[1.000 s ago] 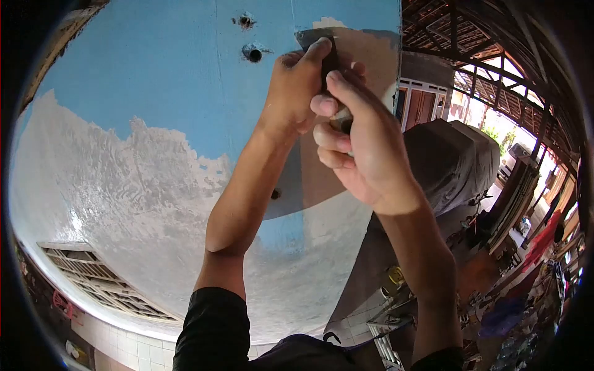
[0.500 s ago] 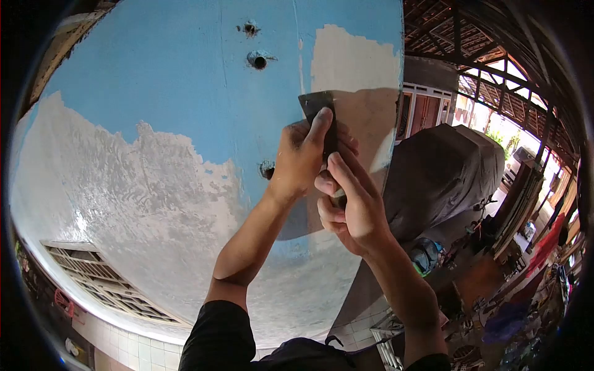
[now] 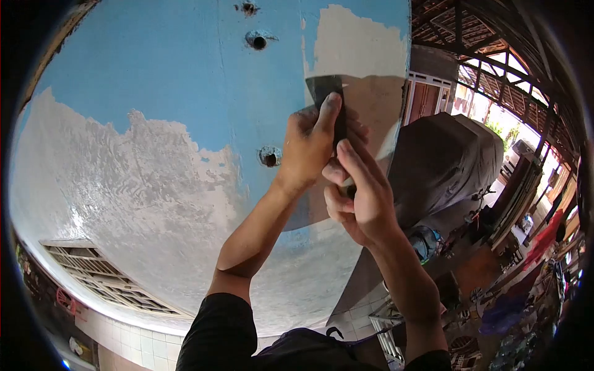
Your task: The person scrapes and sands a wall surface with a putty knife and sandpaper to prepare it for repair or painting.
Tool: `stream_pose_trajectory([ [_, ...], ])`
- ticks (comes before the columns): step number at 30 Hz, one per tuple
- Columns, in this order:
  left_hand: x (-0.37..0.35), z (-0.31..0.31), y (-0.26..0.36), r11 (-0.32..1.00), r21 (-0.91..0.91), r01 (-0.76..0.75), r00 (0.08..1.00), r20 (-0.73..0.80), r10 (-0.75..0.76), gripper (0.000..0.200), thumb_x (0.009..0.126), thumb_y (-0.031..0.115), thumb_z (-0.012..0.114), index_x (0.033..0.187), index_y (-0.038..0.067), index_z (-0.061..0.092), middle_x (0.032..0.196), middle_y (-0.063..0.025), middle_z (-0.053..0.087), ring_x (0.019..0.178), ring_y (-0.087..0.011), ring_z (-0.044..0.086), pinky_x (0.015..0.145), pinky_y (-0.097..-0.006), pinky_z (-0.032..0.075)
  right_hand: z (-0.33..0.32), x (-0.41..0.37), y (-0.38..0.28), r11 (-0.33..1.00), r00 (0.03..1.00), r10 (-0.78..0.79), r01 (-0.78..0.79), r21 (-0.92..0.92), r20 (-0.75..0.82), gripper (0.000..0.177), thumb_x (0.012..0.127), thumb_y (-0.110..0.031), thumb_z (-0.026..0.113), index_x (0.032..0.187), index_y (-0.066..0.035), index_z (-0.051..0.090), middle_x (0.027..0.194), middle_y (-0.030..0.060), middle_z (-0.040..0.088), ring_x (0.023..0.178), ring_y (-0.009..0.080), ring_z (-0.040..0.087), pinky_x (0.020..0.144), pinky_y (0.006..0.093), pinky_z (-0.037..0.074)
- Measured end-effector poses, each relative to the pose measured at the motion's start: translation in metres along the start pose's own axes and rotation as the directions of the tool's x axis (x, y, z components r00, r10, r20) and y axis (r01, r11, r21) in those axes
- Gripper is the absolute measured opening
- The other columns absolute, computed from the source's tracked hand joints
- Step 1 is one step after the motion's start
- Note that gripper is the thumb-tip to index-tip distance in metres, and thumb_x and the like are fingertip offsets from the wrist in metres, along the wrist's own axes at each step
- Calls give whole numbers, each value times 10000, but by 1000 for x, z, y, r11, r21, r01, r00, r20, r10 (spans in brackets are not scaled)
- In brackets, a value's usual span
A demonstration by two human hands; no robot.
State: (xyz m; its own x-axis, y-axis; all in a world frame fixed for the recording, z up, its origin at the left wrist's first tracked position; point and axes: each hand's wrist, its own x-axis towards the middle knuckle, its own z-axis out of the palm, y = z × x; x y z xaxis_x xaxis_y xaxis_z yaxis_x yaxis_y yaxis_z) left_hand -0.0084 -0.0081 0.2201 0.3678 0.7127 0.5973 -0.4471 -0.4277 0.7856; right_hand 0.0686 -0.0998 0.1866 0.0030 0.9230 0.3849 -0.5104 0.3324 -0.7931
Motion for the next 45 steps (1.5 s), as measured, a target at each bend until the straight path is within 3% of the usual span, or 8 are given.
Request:
stream_pose_trajectory([
  [12, -16, 4, -11, 999, -39, 35, 999, -7, -35, 469, 998, 359, 480, 843, -53, 645, 730, -117, 670, 660, -164, 657, 592, -278, 524, -13, -11, 18, 999, 999, -37, 38, -38, 17, 374, 1039, -277, 388, 1406, -210, 394, 785, -67, 408, 426, 49, 266, 363, 189, 231],
  [16, -8, 4, -1, 1000, 10, 30, 999, -16, -29, 471, 999, 354, 476, 840, -54, 648, 717, -120, 672, 634, -168, 649, 577, -277, 520, -14, -2, 2, 996, 995, 0, -9, 84, 102, 402, 1042, -262, 380, 1439, -201, 358, 804, -42, 397, 563, 21, 326, 376, 183, 221],
  [20, -16, 1, -16, 999, 38, -11, 1000, -24, 12, 481, 1004, 347, 458, 822, -53, 654, 713, -131, 678, 624, -172, 650, 575, -275, 520, -16, -11, 18, 999, 999, 1, 1, -47, 41, 379, 1037, -282, 397, 1405, -191, 380, 783, -54, 407, 494, 25, 303, 378, 170, 226],
  [24, -3, 2, -4, 999, 10, -52, 999, 1, 52, 474, 1004, 330, 453, 828, -60, 657, 722, -143, 682, 627, -181, 660, 586, -285, 540, -2, -3, 2, 1000, 999, 4, -3, 6, -51, 359, 1025, -300, 435, 1380, -266, 403, 770, -64, 411, 452, 29, 288, 370, 167, 217],
  [27, 11, 7, 8, 995, -101, -24, 1000, 8, 25, 466, 997, 316, 462, 824, -71, 656, 733, -155, 686, 623, -182, 661, 562, -277, 537, 2, 3, -13, 1000, 1000, 8, -8, -3, 5, 301, 1018, -314, 450, 1316, -274, 450, 765, -69, 431, 412, 35, 292, 353, 175, 197],
  [42, 29, 10, 20, 990, -52, -132, 991, -8, 132, 443, 987, 305, 483, 838, -74, 658, 732, -138, 687, 599, -171, 653, 503, -258, 520, 11, 14, -29, 999, 999, -29, 30, -42, 24, 305, 1001, -353, 480, 1290, -257, 477, 754, -74, 442, 415, 31, 286, 343, 176, 182],
  [43, 33, 7, 20, 979, -9, -202, 977, 69, 202, 411, 972, 308, 514, 866, -66, 647, 769, -147, 693, 671, -192, 675, 597, -283, 541, 12, 17, -35, 998, 999, -34, 35, -48, 27, 293, 999, -354, 482, 1277, -262, 482, 753, -74, 442, 415, 32, 285, 343, 176, 180],
  [45, 24, 8, 20, 988, 2, -155, 987, 49, 154, 399, 970, 304, 518, 866, -58, 651, 761, -135, 693, 672, -182, 673, 599, -273, 540, 15, 14, -34, 999, 999, -35, 34, -40, -20, 204, 996, -346, 490, 1184, -267, 503, 753, -77, 444, 417, 28, 281, 344, 179, 169],
])
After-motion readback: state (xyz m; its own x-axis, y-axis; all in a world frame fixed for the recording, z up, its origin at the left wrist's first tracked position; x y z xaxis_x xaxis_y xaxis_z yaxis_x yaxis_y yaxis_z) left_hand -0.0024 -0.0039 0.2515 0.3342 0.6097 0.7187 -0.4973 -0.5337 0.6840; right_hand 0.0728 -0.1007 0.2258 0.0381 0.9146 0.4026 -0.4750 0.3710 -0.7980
